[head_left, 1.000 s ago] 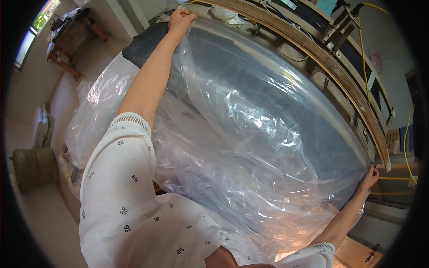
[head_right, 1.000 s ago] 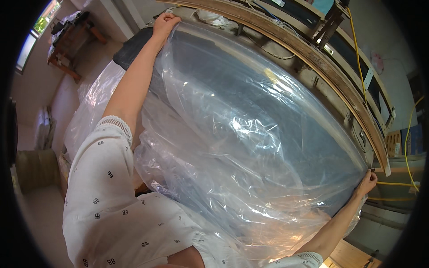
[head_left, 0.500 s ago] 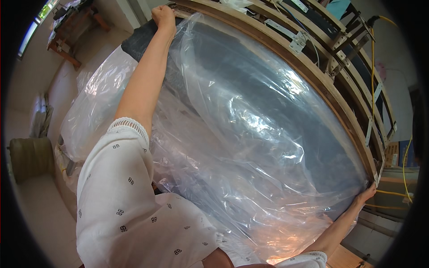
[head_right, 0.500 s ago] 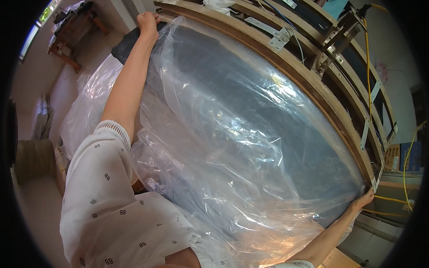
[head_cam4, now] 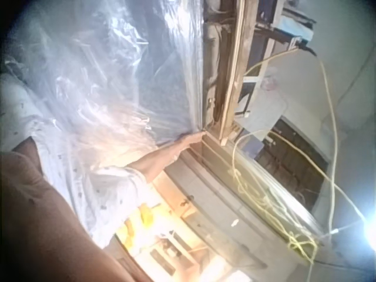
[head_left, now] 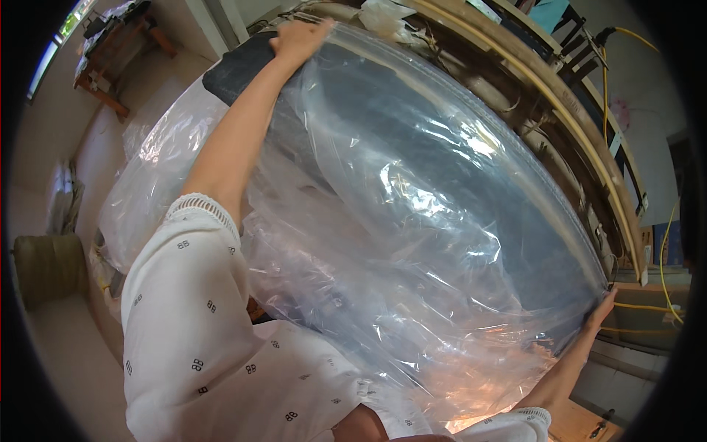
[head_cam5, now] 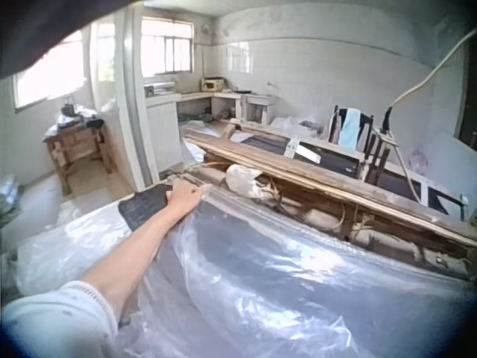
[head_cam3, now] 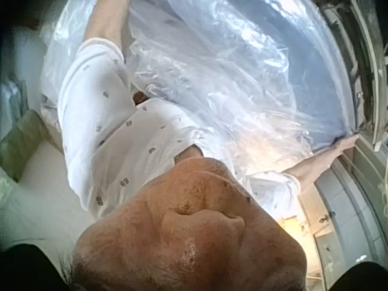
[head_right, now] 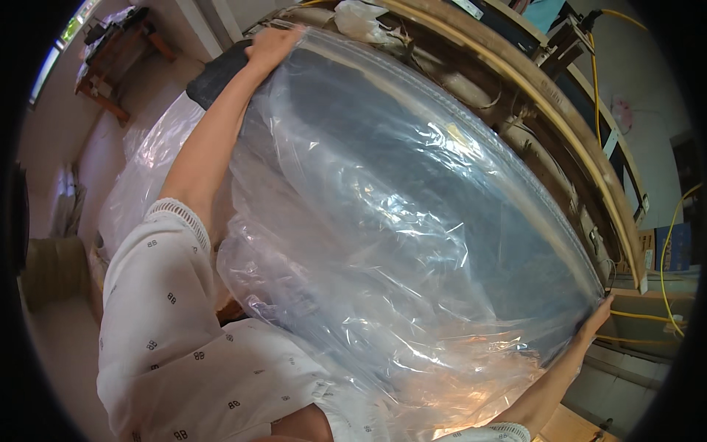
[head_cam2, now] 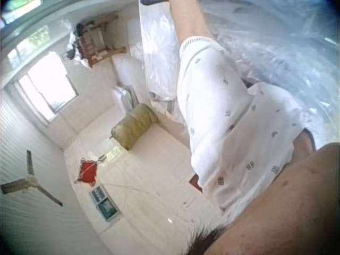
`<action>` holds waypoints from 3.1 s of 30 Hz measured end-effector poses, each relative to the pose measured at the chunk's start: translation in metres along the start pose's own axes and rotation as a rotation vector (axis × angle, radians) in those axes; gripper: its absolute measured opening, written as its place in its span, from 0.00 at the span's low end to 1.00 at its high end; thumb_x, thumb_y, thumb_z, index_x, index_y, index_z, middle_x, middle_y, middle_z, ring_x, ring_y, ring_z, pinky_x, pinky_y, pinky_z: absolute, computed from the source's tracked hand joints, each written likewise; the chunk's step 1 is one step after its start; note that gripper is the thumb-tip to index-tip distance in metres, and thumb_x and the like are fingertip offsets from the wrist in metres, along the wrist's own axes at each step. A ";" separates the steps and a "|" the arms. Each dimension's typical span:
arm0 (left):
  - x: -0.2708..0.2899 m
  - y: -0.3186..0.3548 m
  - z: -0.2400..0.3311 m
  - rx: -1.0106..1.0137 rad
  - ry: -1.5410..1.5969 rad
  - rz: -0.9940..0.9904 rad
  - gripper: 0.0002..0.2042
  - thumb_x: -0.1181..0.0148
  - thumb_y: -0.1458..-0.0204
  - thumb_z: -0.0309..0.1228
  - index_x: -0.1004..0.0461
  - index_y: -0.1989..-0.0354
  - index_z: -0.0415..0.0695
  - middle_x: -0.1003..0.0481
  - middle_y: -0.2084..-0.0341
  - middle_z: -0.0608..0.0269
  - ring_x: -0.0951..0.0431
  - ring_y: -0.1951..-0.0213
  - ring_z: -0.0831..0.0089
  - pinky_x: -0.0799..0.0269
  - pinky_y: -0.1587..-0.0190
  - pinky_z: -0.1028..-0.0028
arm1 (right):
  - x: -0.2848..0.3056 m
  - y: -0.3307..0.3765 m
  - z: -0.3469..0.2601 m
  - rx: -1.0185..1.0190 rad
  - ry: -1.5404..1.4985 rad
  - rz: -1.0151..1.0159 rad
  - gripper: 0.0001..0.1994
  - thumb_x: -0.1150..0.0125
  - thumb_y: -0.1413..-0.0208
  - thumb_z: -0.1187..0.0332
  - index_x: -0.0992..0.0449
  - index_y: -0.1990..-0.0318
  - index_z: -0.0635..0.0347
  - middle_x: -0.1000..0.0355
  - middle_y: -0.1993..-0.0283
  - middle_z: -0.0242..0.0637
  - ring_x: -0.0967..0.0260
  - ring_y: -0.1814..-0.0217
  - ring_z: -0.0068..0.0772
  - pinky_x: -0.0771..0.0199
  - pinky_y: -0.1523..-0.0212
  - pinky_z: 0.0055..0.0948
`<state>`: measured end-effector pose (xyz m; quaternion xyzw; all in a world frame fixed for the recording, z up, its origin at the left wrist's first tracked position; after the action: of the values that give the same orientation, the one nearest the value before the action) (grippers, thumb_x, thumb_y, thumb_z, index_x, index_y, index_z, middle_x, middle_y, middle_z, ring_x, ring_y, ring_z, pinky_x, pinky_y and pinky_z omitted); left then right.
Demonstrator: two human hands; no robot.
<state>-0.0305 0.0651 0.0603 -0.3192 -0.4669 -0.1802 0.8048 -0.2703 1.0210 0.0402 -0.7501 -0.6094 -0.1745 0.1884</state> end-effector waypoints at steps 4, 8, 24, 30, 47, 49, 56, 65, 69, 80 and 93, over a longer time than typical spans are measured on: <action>0.053 0.012 -0.028 -0.056 1.202 0.030 0.09 0.49 0.46 0.39 0.29 0.68 0.48 0.32 0.76 0.77 0.39 0.77 0.89 0.44 0.76 0.85 | -0.053 0.061 -0.054 0.254 0.266 -0.185 0.17 0.51 0.44 0.56 0.31 0.62 0.65 0.35 0.63 0.31 0.42 0.61 0.24 0.43 0.57 0.22; 0.049 0.047 -0.036 0.055 1.174 -0.257 0.10 0.51 0.46 0.40 0.31 0.67 0.46 0.33 0.77 0.76 0.41 0.81 0.88 0.46 0.79 0.85 | -0.009 0.101 -0.039 0.120 0.139 -0.137 0.16 0.49 0.45 0.59 0.30 0.60 0.65 0.34 0.64 0.31 0.42 0.62 0.23 0.42 0.58 0.22; 0.155 0.163 -0.016 -0.153 1.346 -0.118 0.09 0.43 0.50 0.31 0.27 0.64 0.41 0.28 0.70 0.73 0.33 0.66 0.88 0.39 0.64 0.86 | 0.067 0.131 0.003 -0.008 0.285 -0.029 0.15 0.48 0.47 0.63 0.30 0.59 0.67 0.31 0.64 0.35 0.37 0.63 0.26 0.37 0.60 0.25; 0.165 0.166 -0.021 -0.119 1.454 -0.086 0.08 0.43 0.51 0.30 0.26 0.65 0.40 0.27 0.69 0.71 0.31 0.64 0.85 0.37 0.59 0.85 | 0.061 0.129 -0.002 -0.027 0.463 -0.033 0.21 0.48 0.48 0.60 0.33 0.52 0.69 0.31 0.55 0.44 0.34 0.56 0.34 0.37 0.54 0.29; 0.228 0.232 0.036 -0.571 1.189 -0.063 0.05 0.38 0.58 0.21 0.26 0.71 0.40 0.28 0.73 0.68 0.30 0.69 0.81 0.35 0.65 0.82 | -0.366 0.435 -0.451 0.895 -0.439 -1.031 0.08 0.46 0.48 0.71 0.27 0.63 0.66 0.32 0.61 0.35 0.35 0.58 0.24 0.37 0.56 0.21; 0.239 0.240 0.042 -0.641 1.096 -0.036 0.06 0.38 0.58 0.20 0.26 0.71 0.40 0.28 0.73 0.67 0.30 0.69 0.79 0.35 0.65 0.81 | -0.378 0.469 -0.470 1.040 -0.312 -1.102 0.10 0.47 0.48 0.68 0.28 0.62 0.64 0.32 0.62 0.34 0.36 0.59 0.24 0.40 0.56 0.21; 0.255 0.256 0.037 -0.548 1.015 0.175 0.06 0.38 0.59 0.21 0.26 0.71 0.43 0.28 0.69 0.65 0.29 0.69 0.75 0.33 0.65 0.79 | -0.388 0.486 -0.464 1.016 -0.345 -1.157 0.08 0.43 0.49 0.68 0.28 0.65 0.63 0.32 0.68 0.28 0.38 0.65 0.18 0.39 0.61 0.18; 0.276 0.294 0.041 -1.136 0.191 0.689 0.13 0.34 0.67 0.24 0.25 0.70 0.53 0.33 0.65 0.67 0.32 0.64 0.69 0.33 0.66 0.75 | -0.408 0.496 -0.442 0.550 -0.513 -1.426 0.05 0.49 0.48 0.70 0.30 0.67 0.62 0.35 0.69 0.26 0.39 0.64 0.14 0.38 0.58 0.17; 0.273 0.300 0.031 -1.169 0.212 0.764 0.13 0.33 0.67 0.26 0.26 0.71 0.57 0.36 0.68 0.69 0.33 0.66 0.71 0.36 0.70 0.74 | -0.416 0.505 -0.438 0.431 -0.555 -1.508 0.06 0.49 0.49 0.67 0.30 0.70 0.60 0.35 0.71 0.26 0.41 0.67 0.14 0.39 0.61 0.16; 0.265 0.283 0.034 -1.064 0.544 0.584 0.18 0.30 0.68 0.31 0.28 0.66 0.50 0.34 0.64 0.66 0.32 0.64 0.69 0.36 0.61 0.71 | -0.408 0.495 -0.422 0.349 -0.574 -1.412 0.05 0.49 0.50 0.69 0.31 0.71 0.60 0.35 0.72 0.27 0.41 0.69 0.17 0.41 0.63 0.17; 0.149 -0.036 -0.238 -0.150 0.385 -0.014 0.15 0.44 0.50 0.40 0.27 0.60 0.42 0.28 0.73 0.67 0.28 0.69 0.74 0.34 0.65 0.75 | -0.148 0.359 -0.197 0.935 0.666 -0.155 0.12 0.39 0.57 0.65 0.30 0.64 0.57 0.34 0.61 0.34 0.38 0.57 0.39 0.39 0.62 0.33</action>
<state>0.1743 -0.1219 0.1160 -0.3348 -0.2919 -0.2777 0.8518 0.0463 0.7305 0.1132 -0.4449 -0.5829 -0.1267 0.6681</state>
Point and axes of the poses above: each hand's wrist, its own y-axis away from the middle knuckle, its own x-axis out of the back of the hand, z = x × y, the point moved 7 cm from there along -y, towards the middle knuckle
